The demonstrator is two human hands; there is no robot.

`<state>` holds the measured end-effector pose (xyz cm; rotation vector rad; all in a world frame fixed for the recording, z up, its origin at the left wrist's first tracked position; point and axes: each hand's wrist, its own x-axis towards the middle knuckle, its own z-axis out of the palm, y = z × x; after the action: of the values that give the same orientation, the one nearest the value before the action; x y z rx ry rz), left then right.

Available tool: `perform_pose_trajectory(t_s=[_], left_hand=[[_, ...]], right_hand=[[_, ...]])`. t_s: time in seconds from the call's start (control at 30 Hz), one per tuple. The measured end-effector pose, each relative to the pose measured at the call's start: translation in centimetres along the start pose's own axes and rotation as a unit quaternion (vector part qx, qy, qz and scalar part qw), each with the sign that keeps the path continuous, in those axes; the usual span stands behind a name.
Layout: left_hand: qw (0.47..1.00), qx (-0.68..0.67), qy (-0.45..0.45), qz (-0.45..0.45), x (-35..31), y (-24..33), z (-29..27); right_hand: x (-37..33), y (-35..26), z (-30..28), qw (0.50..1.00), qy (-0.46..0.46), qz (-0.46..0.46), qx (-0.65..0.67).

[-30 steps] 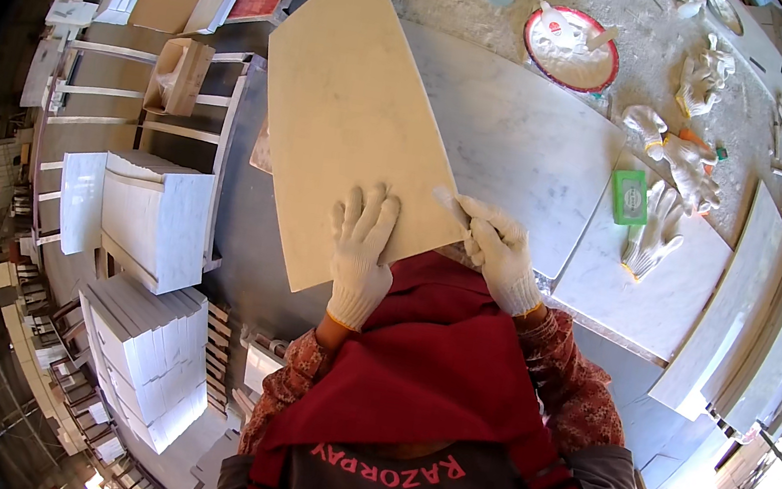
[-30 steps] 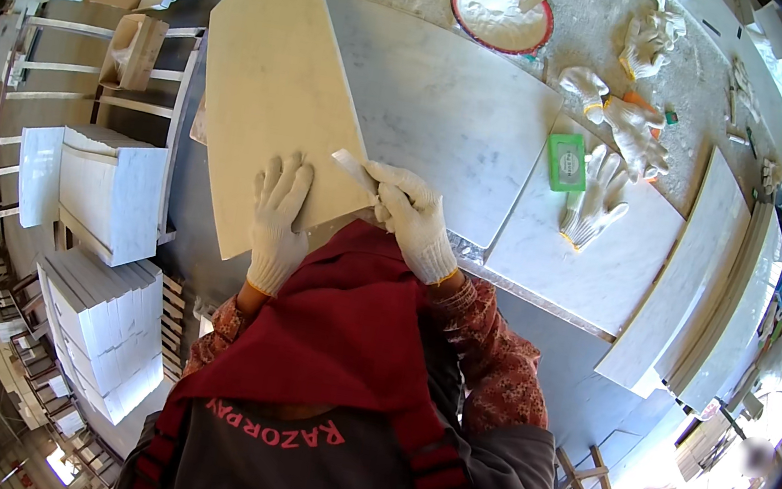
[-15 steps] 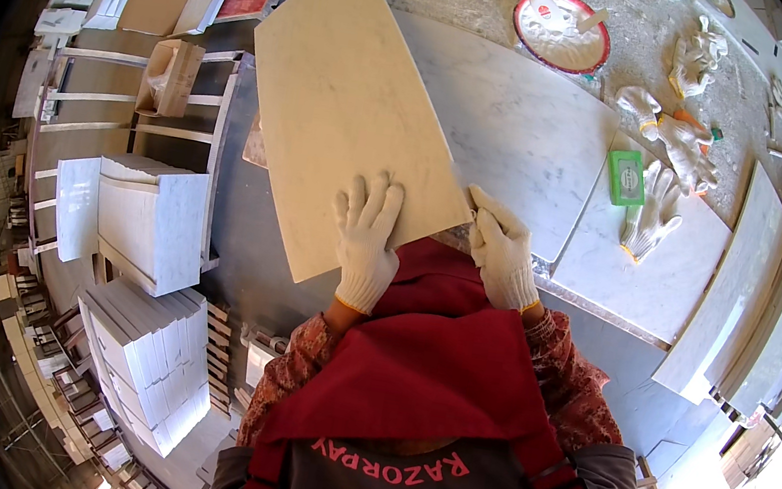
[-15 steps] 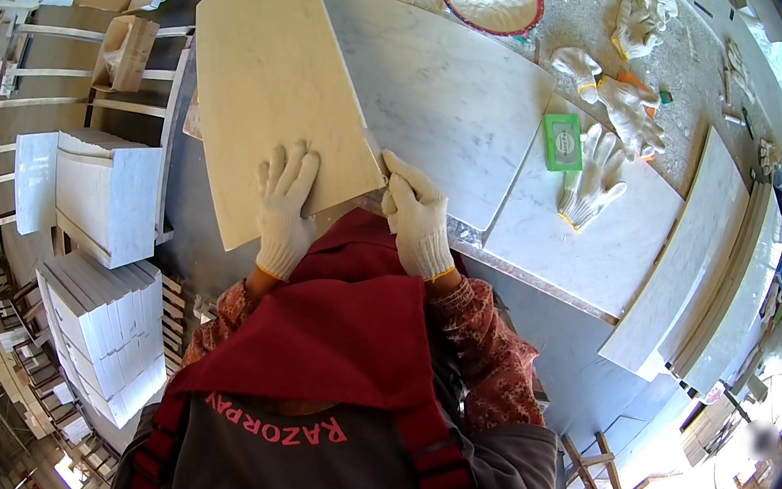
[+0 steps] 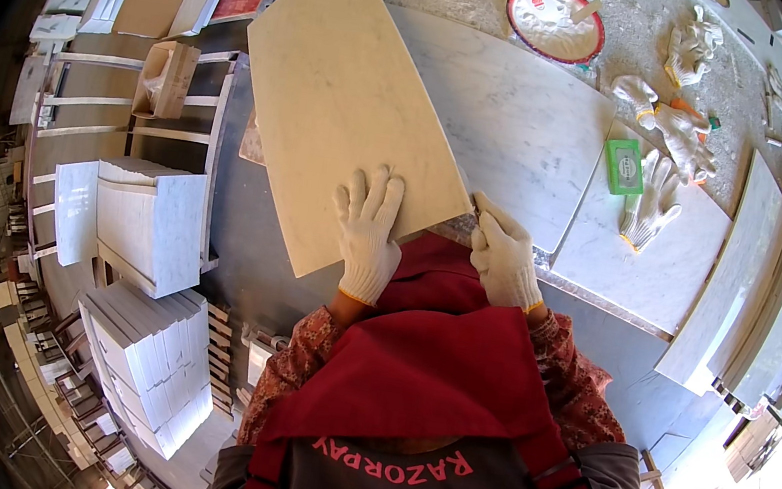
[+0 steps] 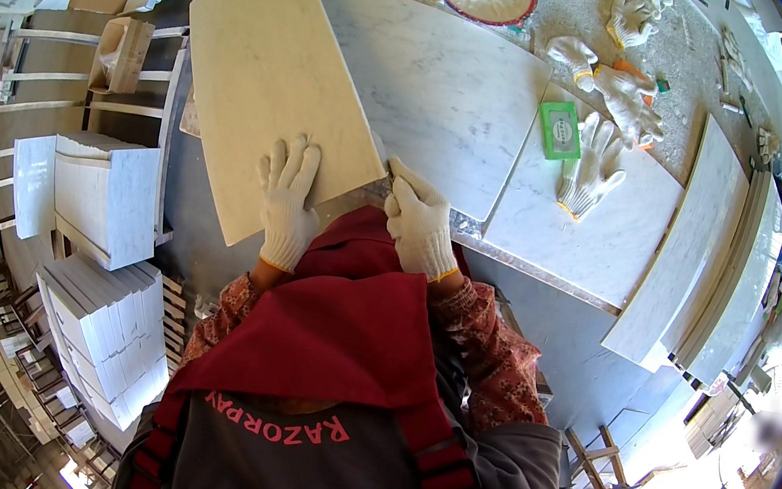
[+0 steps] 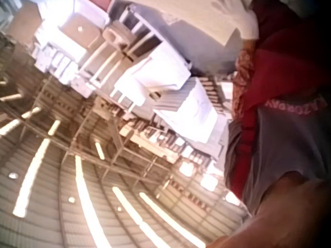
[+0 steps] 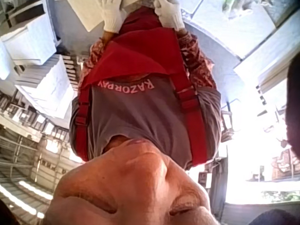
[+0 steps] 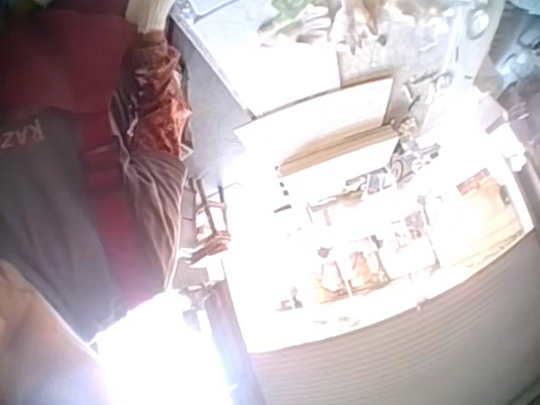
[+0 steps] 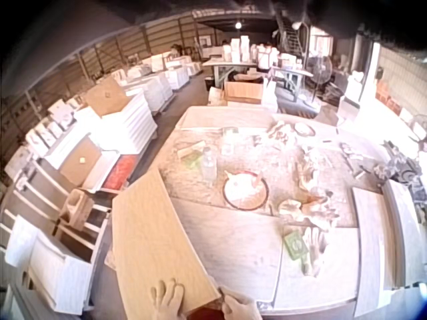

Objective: The person applies a white paste to the edges of rectangular white panels using a small metal spatula, then smooths the edges with a green sanding block. The person repeats this process on multiple panels, flipping them to treat different edges and stacking finished pieces on the table.

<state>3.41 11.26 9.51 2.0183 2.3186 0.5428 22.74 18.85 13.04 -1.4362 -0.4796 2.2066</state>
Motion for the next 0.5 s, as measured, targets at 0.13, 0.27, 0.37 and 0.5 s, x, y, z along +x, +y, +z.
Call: perform_pose_trajectory(t_s=[0.13,0.27,0.37,0.5], left_hand=[[1.0,0.004,0.006,0.008,-0.2,-0.4,0.4],[1.0,0.002,-0.025,0.002,0.1,-0.3,0.8],[1.0,0.005,-0.021,0.005,-0.1,-0.2,1.6],[0.999,0.012,-0.029,0.005,0.0,0.0,0.7]], right_hand=[[-0.8,-0.3,0.0,0.999,-0.005,0.031,0.006],[-1.4,1.7,-1.4,0.996,-0.078,0.043,0.015],[-2.6,1.4,-1.6,0.994,-0.101,0.038,0.025],[1.9,-0.1,-4.1,0.986,0.015,-0.164,-0.023]])
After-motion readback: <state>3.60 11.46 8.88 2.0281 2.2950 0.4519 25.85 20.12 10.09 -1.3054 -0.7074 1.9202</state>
